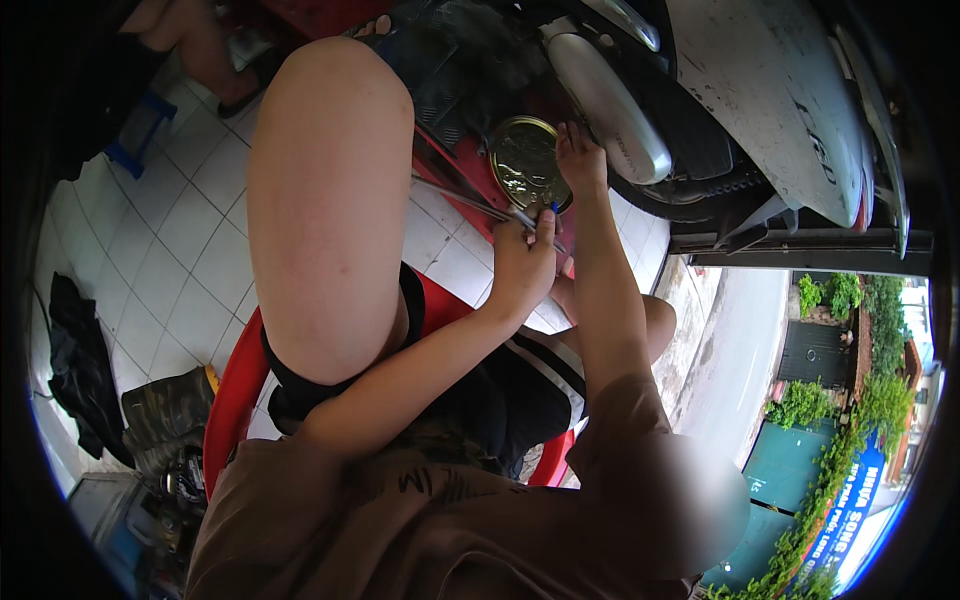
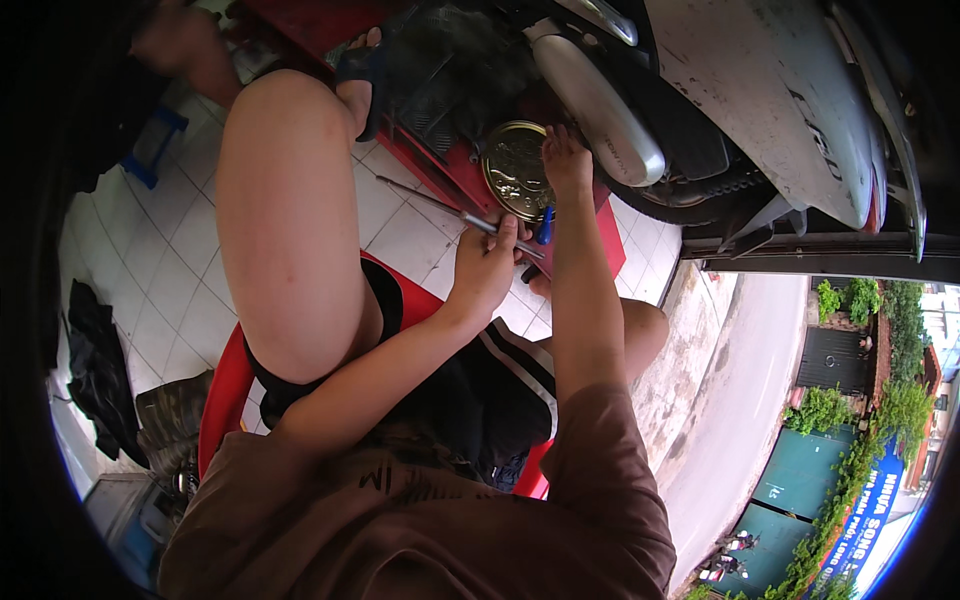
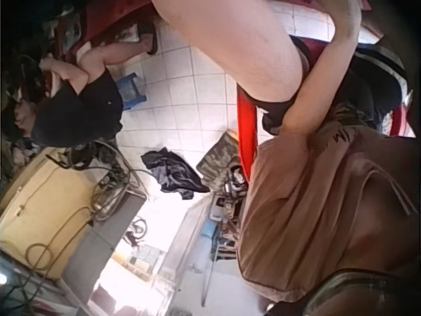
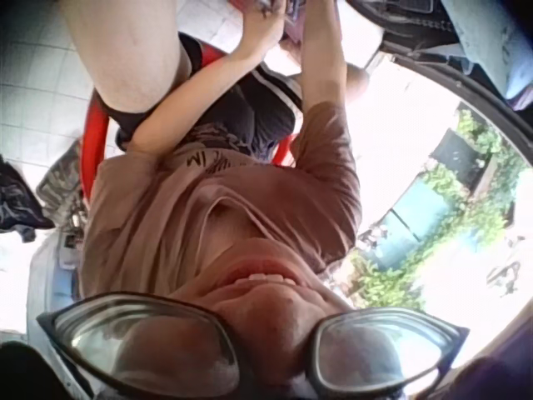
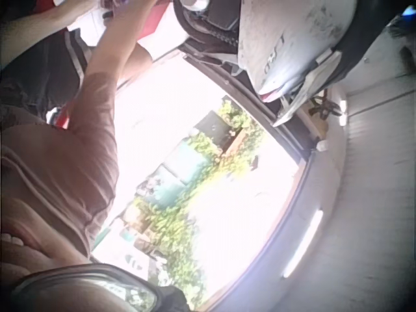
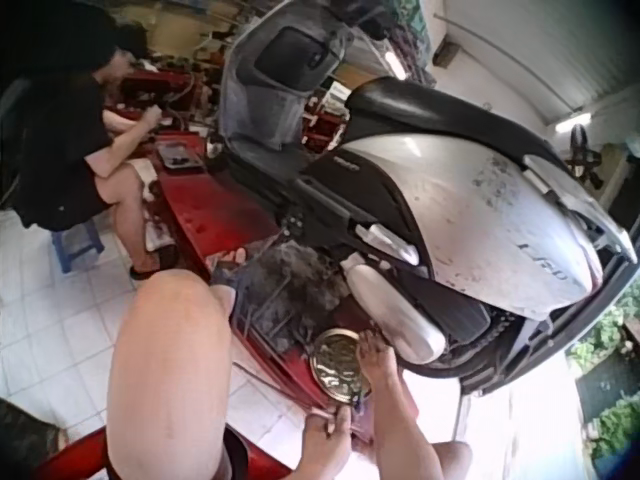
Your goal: The person sits on a low stool in a workshop and uses a T-handle wrench to tighten a bolt on the engine of a white motorcycle. The person repeatedly applies torque to the fastener while seated on the floor.
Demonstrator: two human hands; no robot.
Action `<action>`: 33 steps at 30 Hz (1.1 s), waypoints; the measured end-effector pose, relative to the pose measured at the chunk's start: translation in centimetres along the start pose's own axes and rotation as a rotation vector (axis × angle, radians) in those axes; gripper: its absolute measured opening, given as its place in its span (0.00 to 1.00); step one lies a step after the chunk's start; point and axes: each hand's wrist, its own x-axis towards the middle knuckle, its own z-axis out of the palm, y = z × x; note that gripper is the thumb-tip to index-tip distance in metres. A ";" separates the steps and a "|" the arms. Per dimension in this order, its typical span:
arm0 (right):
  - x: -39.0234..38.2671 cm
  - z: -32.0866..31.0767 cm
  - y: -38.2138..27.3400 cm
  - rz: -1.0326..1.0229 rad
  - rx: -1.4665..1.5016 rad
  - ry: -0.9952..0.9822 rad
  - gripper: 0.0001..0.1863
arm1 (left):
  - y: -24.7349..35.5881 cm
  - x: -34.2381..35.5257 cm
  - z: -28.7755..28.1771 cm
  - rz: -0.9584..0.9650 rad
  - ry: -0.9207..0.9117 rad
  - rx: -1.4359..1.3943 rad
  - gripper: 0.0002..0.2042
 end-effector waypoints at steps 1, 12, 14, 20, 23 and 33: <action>1.3 0.0 0.2 -0.011 0.091 0.045 0.22 | -0.6 0.2 0.1 0.016 0.007 -0.016 0.12; 8.0 -2.1 0.8 -0.174 0.146 0.047 0.10 | 0.6 -0.5 0.3 0.102 0.027 -0.101 0.12; 8.0 -2.2 0.9 -0.195 0.111 0.102 0.09 | 0.2 -0.6 0.8 0.111 0.067 -0.135 0.12; 7.3 -1.6 0.6 -0.266 0.047 0.184 0.09 | 0.0 -0.5 0.8 0.003 0.023 -0.100 0.13; 7.2 -0.3 1.3 -0.298 0.144 0.302 0.09 | 0.7 -0.6 0.5 0.016 -0.003 -0.129 0.13; 7.4 -0.4 1.2 -0.249 0.075 0.185 0.09 | -0.7 -0.4 0.4 0.052 0.052 0.033 0.13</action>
